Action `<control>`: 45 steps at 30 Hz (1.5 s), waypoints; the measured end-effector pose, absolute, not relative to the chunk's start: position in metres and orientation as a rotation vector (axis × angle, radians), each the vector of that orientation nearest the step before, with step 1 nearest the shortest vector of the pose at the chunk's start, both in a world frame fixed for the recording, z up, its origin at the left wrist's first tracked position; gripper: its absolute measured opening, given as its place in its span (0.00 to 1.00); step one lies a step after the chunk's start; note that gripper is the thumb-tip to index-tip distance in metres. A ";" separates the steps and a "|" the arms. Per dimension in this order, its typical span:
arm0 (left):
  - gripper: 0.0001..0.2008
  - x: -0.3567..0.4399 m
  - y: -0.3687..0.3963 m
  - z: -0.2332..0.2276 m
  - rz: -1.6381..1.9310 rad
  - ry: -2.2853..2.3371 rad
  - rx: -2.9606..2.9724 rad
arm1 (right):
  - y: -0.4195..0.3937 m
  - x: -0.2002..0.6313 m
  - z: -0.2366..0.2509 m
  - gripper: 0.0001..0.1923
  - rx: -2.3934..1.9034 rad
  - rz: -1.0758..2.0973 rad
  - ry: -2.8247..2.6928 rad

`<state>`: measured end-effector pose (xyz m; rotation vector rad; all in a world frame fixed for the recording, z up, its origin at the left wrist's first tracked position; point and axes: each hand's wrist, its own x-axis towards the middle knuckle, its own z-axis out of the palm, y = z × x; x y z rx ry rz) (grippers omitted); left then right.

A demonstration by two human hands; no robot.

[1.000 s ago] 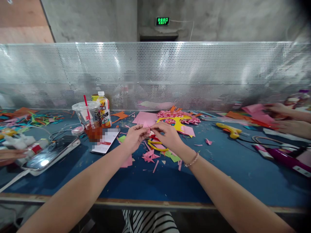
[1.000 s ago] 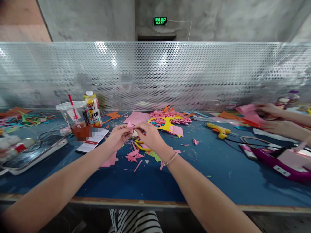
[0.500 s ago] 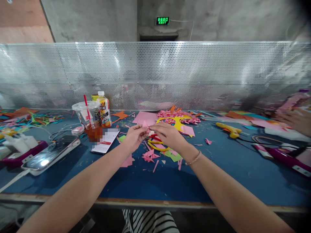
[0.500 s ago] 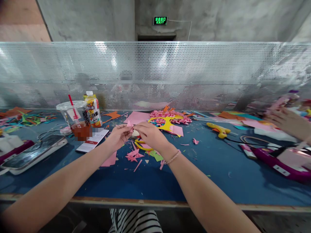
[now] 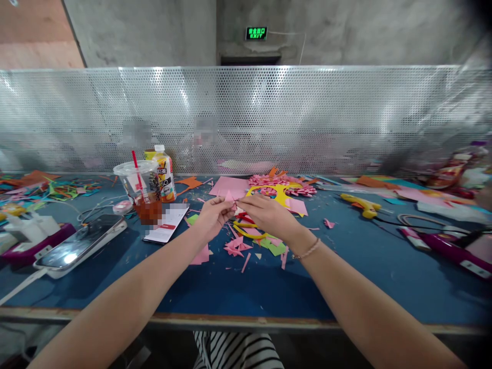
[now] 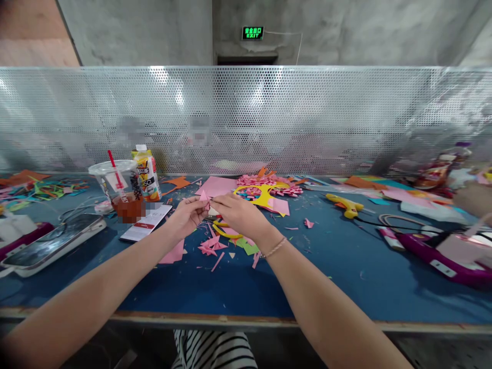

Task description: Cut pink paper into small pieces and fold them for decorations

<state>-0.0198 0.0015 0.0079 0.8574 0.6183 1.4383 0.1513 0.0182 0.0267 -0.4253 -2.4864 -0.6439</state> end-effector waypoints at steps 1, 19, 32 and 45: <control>0.07 -0.020 0.001 0.008 1.434 0.607 0.862 | 0.018 0.151 0.027 0.18 -0.419 -0.672 -2.503; 0.08 -0.014 -0.004 0.011 1.501 0.732 1.043 | 0.019 0.126 0.013 0.11 -0.755 0.746 -1.962; 0.10 -0.016 0.001 0.005 1.428 0.675 1.108 | 0.016 0.127 0.017 0.10 -0.742 1.028 -1.900; 0.08 -0.017 0.001 0.006 1.432 0.776 1.235 | 0.018 0.129 0.015 0.10 -0.816 0.514 -2.134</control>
